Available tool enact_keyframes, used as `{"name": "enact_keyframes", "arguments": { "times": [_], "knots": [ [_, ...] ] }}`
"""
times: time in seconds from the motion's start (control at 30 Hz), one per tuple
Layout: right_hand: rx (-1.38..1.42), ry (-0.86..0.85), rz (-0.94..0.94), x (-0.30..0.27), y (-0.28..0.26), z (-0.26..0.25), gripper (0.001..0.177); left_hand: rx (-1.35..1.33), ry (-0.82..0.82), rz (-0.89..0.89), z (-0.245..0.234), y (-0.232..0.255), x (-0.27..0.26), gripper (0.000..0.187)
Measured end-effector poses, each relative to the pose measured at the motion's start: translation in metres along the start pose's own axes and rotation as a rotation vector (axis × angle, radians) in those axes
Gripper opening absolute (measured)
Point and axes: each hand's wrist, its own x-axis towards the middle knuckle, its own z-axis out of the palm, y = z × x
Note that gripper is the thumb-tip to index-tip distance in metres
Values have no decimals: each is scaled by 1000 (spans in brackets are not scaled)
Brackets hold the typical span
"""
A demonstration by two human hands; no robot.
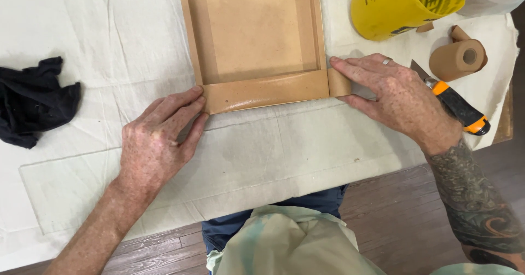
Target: Applying veneer tape to the edges of a wooden frame using a brush and utility knife
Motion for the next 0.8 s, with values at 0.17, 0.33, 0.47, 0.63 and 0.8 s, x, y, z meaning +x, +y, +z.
{"name": "enact_keyframes", "arguments": {
  "times": [0.17, 0.33, 0.47, 0.63, 0.8],
  "knots": [
    [-84, -21, 7, 3, -6, -1, 72, -18, -6, 4, -1, 0, 2, 15],
    [-128, -14, -7, 4, -11, -1, 68, -35, -3, 10, 0, -2, 1, 15],
    [-177, -28, 21, 5, -14, -1, 66, -26, 7, 15, 1, -4, 1, 15],
    [-110, 28, 95, 3, -18, 2, 64, 29, 14, 66, -8, -1, 6, 13],
    [257, 172, 235, -2, -21, 1, 58, 98, 6, 118, -1, -2, 27, 21]
  ]
}}
